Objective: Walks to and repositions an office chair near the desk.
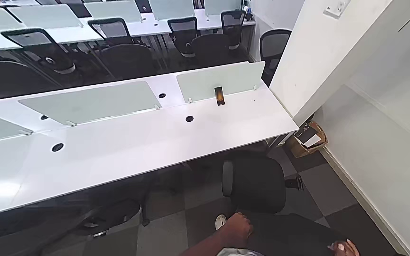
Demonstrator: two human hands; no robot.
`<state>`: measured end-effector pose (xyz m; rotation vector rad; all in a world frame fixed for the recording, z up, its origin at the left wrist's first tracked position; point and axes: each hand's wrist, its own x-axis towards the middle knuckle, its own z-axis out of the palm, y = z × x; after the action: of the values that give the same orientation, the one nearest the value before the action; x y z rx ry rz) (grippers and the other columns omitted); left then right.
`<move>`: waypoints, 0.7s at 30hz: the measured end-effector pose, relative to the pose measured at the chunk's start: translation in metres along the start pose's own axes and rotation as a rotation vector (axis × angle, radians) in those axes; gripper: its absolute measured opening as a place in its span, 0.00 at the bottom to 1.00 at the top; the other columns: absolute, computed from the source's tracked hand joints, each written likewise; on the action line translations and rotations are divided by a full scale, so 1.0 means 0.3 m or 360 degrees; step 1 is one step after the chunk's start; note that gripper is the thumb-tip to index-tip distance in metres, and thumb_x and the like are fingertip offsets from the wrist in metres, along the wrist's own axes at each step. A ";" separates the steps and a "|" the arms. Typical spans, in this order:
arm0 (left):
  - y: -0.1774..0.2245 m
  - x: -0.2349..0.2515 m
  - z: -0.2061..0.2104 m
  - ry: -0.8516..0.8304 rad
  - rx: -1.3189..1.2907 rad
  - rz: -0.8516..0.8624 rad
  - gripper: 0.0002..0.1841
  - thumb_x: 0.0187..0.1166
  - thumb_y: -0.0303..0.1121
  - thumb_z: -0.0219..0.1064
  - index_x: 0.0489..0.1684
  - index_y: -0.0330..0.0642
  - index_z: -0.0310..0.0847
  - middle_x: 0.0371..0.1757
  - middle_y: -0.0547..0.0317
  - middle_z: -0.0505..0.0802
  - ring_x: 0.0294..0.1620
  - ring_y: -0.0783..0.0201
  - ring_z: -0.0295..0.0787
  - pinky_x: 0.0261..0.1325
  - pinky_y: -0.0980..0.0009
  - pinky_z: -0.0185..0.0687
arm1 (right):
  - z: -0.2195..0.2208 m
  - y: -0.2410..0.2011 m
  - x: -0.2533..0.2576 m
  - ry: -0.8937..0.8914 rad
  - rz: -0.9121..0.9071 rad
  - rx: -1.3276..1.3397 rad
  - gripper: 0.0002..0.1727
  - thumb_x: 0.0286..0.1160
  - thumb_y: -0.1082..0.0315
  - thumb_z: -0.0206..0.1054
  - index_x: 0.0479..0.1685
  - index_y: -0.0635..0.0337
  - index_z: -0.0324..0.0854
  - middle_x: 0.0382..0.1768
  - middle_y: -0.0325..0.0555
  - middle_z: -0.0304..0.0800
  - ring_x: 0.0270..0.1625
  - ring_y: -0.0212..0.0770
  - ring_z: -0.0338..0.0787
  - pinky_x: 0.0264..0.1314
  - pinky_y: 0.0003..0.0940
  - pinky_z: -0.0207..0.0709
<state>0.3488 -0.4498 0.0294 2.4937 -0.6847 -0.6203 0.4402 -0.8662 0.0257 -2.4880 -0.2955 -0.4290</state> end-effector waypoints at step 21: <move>-0.108 0.264 -0.135 0.0499 -0.0169 -0.0167 0.10 0.73 0.30 0.69 0.46 0.35 0.87 0.51 0.45 0.93 0.59 0.46 0.90 0.60 0.48 0.85 | 0.308 0.092 0.793 -0.0288 -0.0382 0.0071 0.38 0.82 0.50 0.40 0.26 0.78 0.84 0.32 0.69 0.90 0.51 0.67 0.90 0.87 0.57 0.58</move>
<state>0.4428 -0.4567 0.0201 2.4625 -0.3949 -0.2819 0.6899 -0.8070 0.0272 -2.4597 -0.6736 -0.2885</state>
